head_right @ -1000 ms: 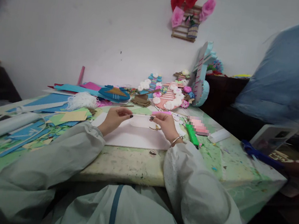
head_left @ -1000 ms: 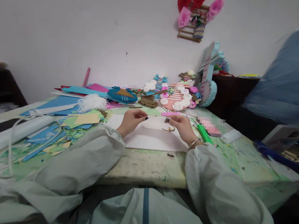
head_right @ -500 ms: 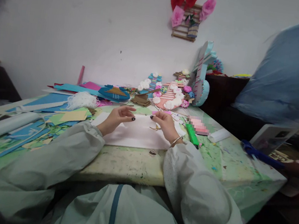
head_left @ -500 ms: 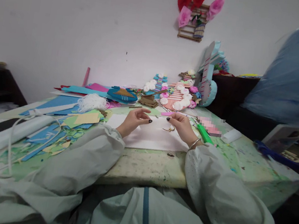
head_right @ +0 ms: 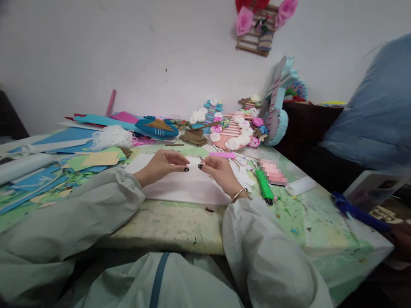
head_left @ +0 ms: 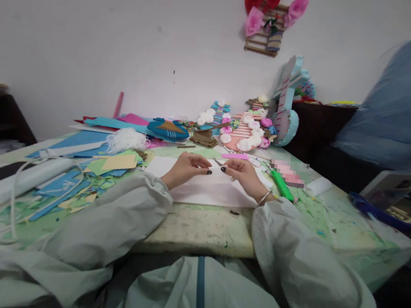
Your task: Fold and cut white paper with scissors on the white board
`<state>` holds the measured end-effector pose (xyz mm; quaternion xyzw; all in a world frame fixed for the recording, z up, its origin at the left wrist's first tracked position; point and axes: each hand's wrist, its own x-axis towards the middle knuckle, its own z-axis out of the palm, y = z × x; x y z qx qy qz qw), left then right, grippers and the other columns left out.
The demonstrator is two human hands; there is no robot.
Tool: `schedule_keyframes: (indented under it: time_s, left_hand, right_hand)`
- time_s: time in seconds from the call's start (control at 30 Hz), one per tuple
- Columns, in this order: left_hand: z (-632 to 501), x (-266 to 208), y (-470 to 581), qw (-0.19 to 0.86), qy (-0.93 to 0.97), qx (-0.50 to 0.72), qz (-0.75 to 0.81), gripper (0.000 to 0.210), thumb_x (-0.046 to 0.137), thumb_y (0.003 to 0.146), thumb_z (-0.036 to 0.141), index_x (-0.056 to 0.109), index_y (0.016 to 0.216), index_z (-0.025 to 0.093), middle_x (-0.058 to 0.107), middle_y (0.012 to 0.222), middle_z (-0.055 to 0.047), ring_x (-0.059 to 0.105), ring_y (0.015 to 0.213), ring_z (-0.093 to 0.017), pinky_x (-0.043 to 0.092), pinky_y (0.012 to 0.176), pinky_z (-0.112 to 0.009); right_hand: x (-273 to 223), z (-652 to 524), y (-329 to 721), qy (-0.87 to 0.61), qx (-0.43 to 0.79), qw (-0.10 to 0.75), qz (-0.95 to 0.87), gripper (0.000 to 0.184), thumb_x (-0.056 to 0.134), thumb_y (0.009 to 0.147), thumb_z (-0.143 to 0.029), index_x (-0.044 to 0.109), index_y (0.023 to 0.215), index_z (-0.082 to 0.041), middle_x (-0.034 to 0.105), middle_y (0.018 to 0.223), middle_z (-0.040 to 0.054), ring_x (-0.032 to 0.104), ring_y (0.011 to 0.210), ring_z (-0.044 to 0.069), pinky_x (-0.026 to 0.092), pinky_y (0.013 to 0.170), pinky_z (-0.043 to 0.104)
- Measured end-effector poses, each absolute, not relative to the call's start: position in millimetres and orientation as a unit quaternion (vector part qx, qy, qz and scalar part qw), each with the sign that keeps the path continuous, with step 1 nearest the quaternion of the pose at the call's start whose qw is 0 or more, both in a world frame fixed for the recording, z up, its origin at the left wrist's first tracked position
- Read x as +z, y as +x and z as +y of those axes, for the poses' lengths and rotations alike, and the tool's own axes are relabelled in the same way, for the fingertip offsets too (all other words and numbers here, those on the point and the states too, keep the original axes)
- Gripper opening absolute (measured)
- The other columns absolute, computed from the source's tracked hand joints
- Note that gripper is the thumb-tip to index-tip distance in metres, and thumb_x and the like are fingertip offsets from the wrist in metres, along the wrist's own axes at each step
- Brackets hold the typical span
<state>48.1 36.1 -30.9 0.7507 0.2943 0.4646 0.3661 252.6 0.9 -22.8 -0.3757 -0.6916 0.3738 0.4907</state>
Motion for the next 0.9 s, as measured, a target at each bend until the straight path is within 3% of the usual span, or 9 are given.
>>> schedule_keyframes:
  time_s: [0.2, 0.4, 0.9]
  left_hand:
    - [30.7, -29.5, 51.9, 0.379, 0.746, 0.463, 0.294, 0.032, 0.078, 0.058, 0.032, 0.069, 0.081, 0.012, 0.070, 0.075, -0.007, 0.065, 0.069, -0.017, 0.052, 0.063, -0.026]
    - [26.0, -30.3, 57.0, 0.373, 0.759, 0.451, 0.284, 0.032, 0.077, 0.060, 0.034, 0.069, 0.082, 0.012, 0.069, 0.070, -0.006, 0.066, 0.068, -0.018, 0.050, 0.061, -0.025]
    - [42.3, -28.2, 38.3, 0.385, 0.747, 0.442, 0.313, 0.031, 0.075, 0.063, 0.032, 0.071, 0.088, 0.014, 0.072, 0.079, -0.009, 0.067, 0.073, -0.020, 0.051, 0.064, -0.028]
  right_hand:
    - [-29.9, 6.1, 252.1, -0.388, 0.339, 0.460, -0.723, 0.033, 0.070, 0.067, -0.041, 0.065, 0.087, -0.015, 0.060, 0.067, -0.0003, 0.047, 0.056, 0.010, 0.033, 0.051, 0.023]
    - [-35.0, 11.2, 247.1, -0.404, 0.254, 0.453, -0.753, 0.030, 0.067, 0.070, -0.045, 0.069, 0.075, -0.015, 0.061, 0.065, 0.0006, 0.046, 0.058, 0.011, 0.034, 0.056, 0.025]
    - [-32.6, 14.0, 255.8, -0.400, 0.267, 0.518, -0.707, 0.023, 0.067, 0.071, -0.039, 0.065, 0.074, -0.016, 0.062, 0.072, 0.0011, 0.050, 0.060, 0.011, 0.036, 0.056, 0.023]
